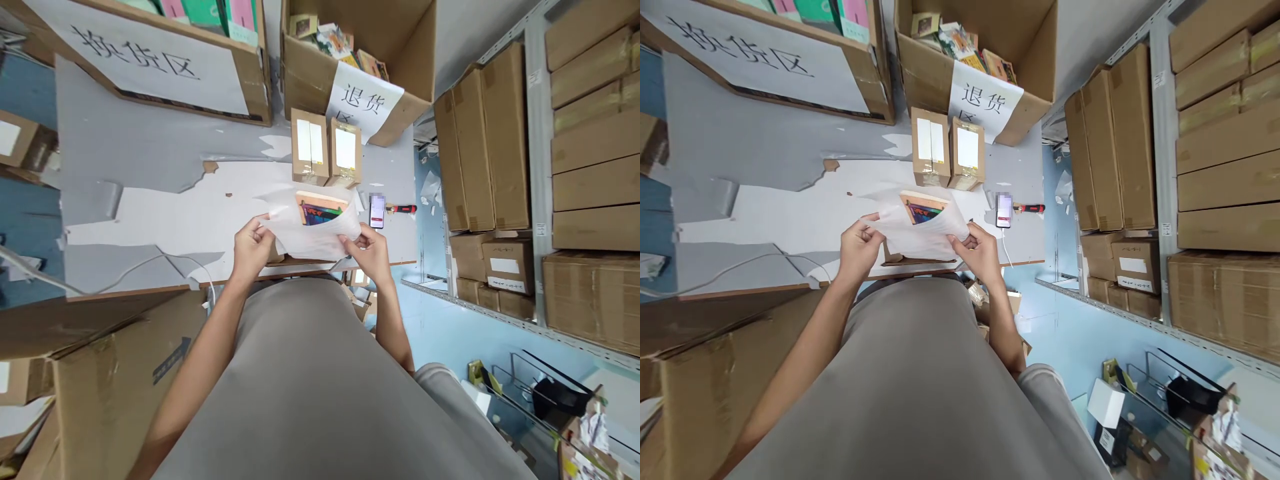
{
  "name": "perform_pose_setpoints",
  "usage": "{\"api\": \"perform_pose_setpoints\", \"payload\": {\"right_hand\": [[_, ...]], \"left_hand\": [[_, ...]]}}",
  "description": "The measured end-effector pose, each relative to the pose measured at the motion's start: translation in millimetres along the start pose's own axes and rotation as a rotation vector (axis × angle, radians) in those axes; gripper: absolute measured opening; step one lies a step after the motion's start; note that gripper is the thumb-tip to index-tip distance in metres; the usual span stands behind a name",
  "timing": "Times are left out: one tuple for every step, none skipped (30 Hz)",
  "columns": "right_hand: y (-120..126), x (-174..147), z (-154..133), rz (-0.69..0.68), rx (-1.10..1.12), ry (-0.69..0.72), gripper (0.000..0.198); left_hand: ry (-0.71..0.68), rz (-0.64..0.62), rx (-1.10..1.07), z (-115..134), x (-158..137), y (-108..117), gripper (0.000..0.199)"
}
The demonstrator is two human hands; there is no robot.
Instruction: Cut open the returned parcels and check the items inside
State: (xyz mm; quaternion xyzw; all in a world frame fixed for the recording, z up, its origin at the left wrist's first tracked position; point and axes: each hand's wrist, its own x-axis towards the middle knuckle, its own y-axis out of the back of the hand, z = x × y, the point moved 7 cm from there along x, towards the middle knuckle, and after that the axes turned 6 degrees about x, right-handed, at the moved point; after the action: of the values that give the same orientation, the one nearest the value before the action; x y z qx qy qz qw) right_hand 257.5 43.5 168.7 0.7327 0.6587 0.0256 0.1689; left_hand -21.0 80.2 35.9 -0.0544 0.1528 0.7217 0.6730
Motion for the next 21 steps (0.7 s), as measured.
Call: {"api": "perform_pose_setpoints", "payload": {"right_hand": [[0.1,-1.1,1.1,0.009,0.013,-0.008,0.037],[-0.1,-2.4,1.8,0.017,0.024,-0.015,0.038],[-0.5,-4.1,2.4,0.025,0.034,-0.022,0.039],[-1.3,-5.8,2.9,0.032,0.045,-0.031,0.040],[-2.4,-7.7,3.6,0.039,0.058,-0.040,0.042],[-3.8,-9.6,4.6,0.046,0.074,-0.051,0.043],[-5.4,-11.4,5.9,0.052,0.094,-0.064,0.045],[-7.2,-13.2,7.3,0.056,0.116,-0.078,0.047],[-9.1,-14.9,8.8,0.058,0.139,-0.092,0.048],[-11.0,-16.7,10.1,0.060,0.161,-0.104,0.048],[-12.7,-18.5,11.2,0.061,0.180,-0.113,0.049],[-14.2,-20.4,11.9,0.062,0.195,-0.119,0.049],[-15.3,-22.5,12.2,0.066,0.208,-0.121,0.049],[-16.4,-24.7,12.3,0.071,0.220,-0.122,0.049],[-17.5,-27.3,12.2,0.077,0.230,-0.122,0.048],[-18.6,-30.1,12.2,0.085,0.238,-0.124,0.048],[-19.8,-33.1,12.1,0.094,0.243,-0.127,0.049],[-21.2,-36.3,12.1,0.103,0.243,-0.130,0.049],[-23.0,-39.5,12.0,0.111,0.239,-0.132,0.049],[-25.2,-42.8,12.0,0.119,0.235,-0.133,0.050],[-27.7,-46.1,12.2,0.126,0.233,-0.133,0.050]], "left_hand": [[-0.008,-0.028,-0.015,6.4,-0.3,-2.6,0.049],[-0.022,-0.054,-0.031,12.7,-1.2,-5.0,0.051],[-0.038,-0.073,-0.046,18.4,-2.6,-7.0,0.050],[-0.049,-0.082,-0.057,22.7,-4.2,-8.2,0.048],[-0.050,-0.077,-0.063,25.2,-5.7,-8.2,0.044],[-0.039,-0.058,-0.062,25.5,-7.0,-7.1,0.038],[-0.022,-0.030,-0.058,24.4,-7.9,-5.0,0.034],[-0.002,0.002,-0.051,22.4,-8.6,-2.3,0.033],[0.016,0.032,-0.044,20.2,-9.1,0.9,0.036],[0.028,0.057,-0.036,18.6,-9.6,4.4,0.041],[0.029,0.078,-0.024,18.5,-10.2,8.4,0.047],[0.010,0.098,-0.004,20.8,-11.2,13.1,0.051],[-0.030,0.118,0.022,25.9,-12.9,18.6,0.055],[-0.090,0.134,0.054,33.7,-15.5,24.3,0.056],[-0.164,0.141,0.089,43.4,-19.3,29.9,0.055],[-0.241,0.140,0.124,54.1,-24.1,35.0,0.054],[-0.310,0.134,0.159,64.4,-29.5,39.8,0.054],[-0.364,0.130,0.194,73.7,-35.2,44.6,0.055],[-0.402,0.128,0.229,81.6,-40.7,49.2,0.057],[-0.428,0.132,0.259,88.2,-45.6,53.9,0.058],[-0.443,0.132,0.274,93.6,-49.8,58.0,0.059]]}}
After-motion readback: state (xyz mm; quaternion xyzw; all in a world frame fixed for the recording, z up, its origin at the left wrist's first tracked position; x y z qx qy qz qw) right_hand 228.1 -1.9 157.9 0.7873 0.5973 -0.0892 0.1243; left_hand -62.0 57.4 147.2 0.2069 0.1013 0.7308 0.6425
